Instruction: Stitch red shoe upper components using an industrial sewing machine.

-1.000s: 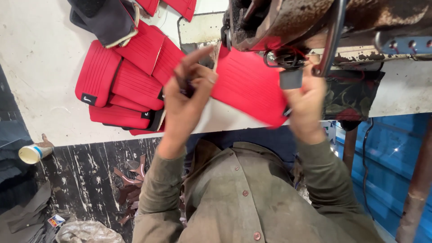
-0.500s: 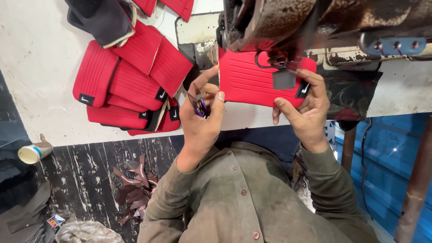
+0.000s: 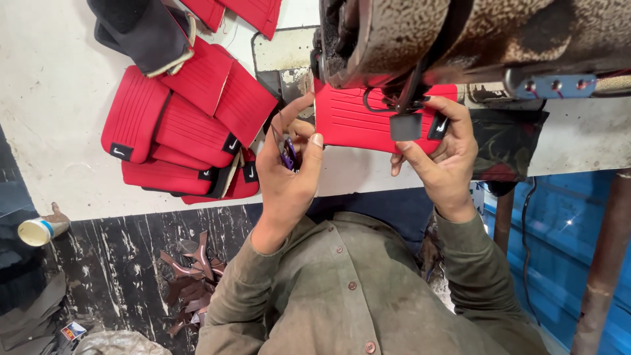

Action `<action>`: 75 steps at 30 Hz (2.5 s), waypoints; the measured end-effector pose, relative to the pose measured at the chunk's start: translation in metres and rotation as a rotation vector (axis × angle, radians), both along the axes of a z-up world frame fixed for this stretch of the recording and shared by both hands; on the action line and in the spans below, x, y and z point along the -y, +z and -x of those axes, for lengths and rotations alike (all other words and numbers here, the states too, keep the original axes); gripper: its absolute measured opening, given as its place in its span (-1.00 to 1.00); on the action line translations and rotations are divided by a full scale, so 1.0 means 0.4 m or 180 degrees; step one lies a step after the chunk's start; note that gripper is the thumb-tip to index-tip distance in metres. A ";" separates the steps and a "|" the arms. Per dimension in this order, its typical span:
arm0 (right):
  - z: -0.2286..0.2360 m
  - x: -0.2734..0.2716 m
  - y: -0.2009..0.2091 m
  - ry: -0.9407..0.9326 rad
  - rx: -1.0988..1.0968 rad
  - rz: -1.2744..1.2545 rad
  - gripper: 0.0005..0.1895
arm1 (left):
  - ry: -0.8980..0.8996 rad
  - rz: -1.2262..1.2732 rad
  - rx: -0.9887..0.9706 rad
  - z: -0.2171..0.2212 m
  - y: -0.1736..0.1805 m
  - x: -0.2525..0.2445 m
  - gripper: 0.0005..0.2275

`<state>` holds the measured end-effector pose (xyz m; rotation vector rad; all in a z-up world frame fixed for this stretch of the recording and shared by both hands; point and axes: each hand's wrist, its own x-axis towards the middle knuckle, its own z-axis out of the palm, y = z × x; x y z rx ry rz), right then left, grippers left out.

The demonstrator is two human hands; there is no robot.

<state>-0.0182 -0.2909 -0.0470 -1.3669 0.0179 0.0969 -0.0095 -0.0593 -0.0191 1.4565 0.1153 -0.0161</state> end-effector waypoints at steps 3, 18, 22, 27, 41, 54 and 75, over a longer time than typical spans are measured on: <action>-0.006 -0.002 0.003 0.0007 0.0002 -0.0041 -0.44 | 0.0011 0.0013 0.0003 -0.006 -0.002 -0.002 -0.61; -0.074 -0.006 0.021 -0.0034 0.0181 -0.0125 -0.48 | 0.0044 -0.0044 0.0203 -0.082 0.006 -0.002 -0.65; -0.095 -0.010 0.024 -0.0073 0.0156 -0.0244 -0.48 | 0.0071 -0.0070 0.0251 -0.100 -0.002 -0.004 -0.67; -0.094 0.030 -0.052 -0.0217 0.0210 -0.0142 -0.60 | 0.0046 -0.0048 0.0212 -0.124 0.015 -0.003 -0.66; -0.130 0.045 -0.061 -0.0281 0.0153 0.0280 -0.92 | 0.0026 0.0106 0.0424 -0.172 -0.021 0.006 -0.66; -0.127 0.092 -0.179 -0.0319 0.0471 -0.0082 -0.58 | 0.0127 0.0312 0.0634 -0.184 -0.062 0.008 -0.69; -0.118 -0.140 0.087 0.0290 0.1623 0.2435 -0.73 | 0.0602 0.0562 0.0461 -0.119 -0.024 0.018 -0.84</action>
